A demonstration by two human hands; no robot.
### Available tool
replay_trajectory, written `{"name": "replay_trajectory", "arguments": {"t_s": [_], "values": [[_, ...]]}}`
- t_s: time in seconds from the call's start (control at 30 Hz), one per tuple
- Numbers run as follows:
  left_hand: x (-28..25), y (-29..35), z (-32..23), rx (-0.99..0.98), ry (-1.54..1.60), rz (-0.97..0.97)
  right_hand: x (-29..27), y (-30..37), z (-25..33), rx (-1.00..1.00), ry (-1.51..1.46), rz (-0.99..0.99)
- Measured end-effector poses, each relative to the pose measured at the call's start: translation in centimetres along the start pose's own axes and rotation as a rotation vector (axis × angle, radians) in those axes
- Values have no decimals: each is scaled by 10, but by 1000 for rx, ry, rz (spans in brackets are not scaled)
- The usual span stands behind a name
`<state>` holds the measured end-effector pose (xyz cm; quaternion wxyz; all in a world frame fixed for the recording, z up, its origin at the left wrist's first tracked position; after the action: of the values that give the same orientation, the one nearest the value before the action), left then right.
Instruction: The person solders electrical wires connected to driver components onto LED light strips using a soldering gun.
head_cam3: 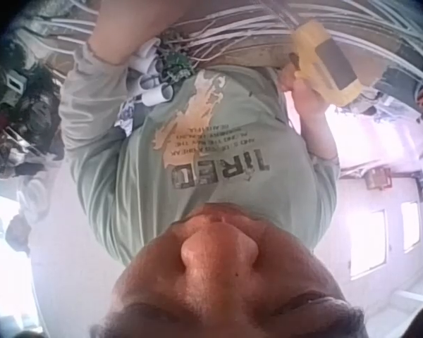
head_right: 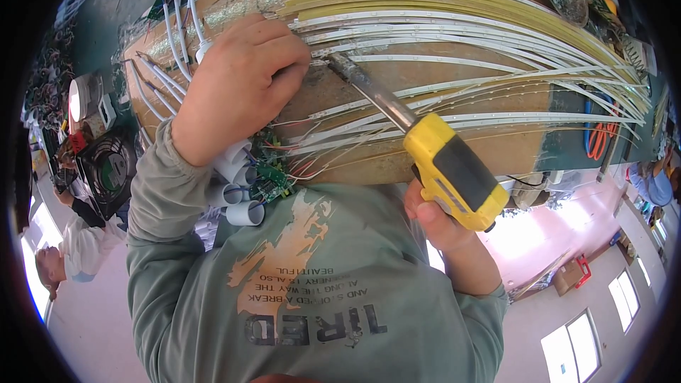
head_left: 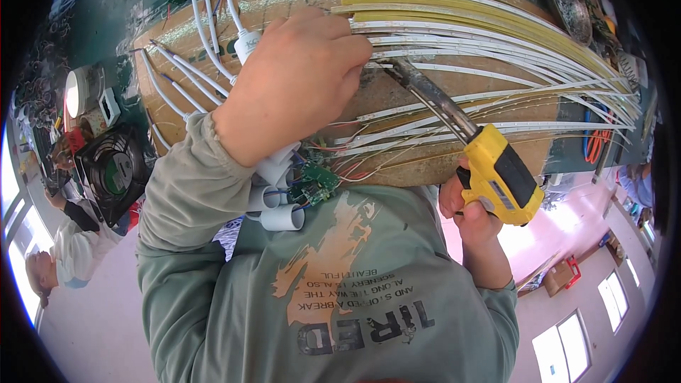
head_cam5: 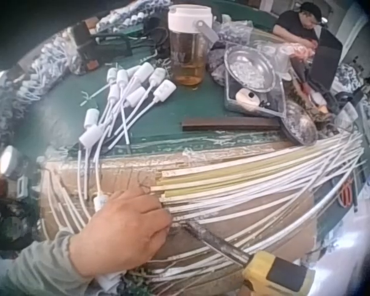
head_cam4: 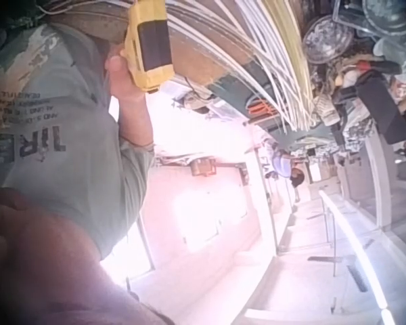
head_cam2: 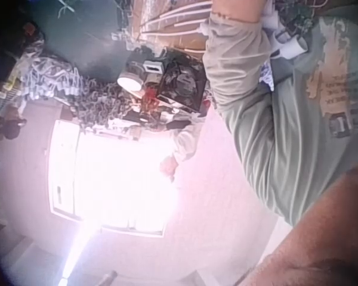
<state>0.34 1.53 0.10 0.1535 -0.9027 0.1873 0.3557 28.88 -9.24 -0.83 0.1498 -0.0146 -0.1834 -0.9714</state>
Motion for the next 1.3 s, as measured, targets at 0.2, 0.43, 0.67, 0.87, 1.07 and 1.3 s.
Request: {"name": "replay_trajectory", "arguments": {"t_s": [0.2, 0.43, 0.67, 0.87, 1.07, 1.3], "values": [[0, 0, 0, 4, -5, 0, 4, -11, 7, -94, -108, -55], [0, 0, -1, -15, -36, 14, -3, -29, 8, -241, -39, -122], [0, 0, -2, 1, -4, -5, -5, -34, 1, -265, -96, -139], [0, -1, -2, 0, -7, -9, -4, -33, 0, -273, -97, -127], [-1, -2, -3, -12, -11, -4, -3, -31, 0, -273, -86, -134], [-1, -2, -4, -22, -7, 3, -4, -30, -3, -280, -76, -118]]}}
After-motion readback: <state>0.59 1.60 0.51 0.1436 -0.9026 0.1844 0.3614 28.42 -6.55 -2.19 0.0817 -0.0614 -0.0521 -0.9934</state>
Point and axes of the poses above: each hand's wrist, its own y-axis away from the middle knuckle, its own x-axis out of the palm, z = x × y, the point moved 1 cm from there along -y, towards the middle knuckle, and after that the axes turned 12 degrees about y, right-handed, at the moved point
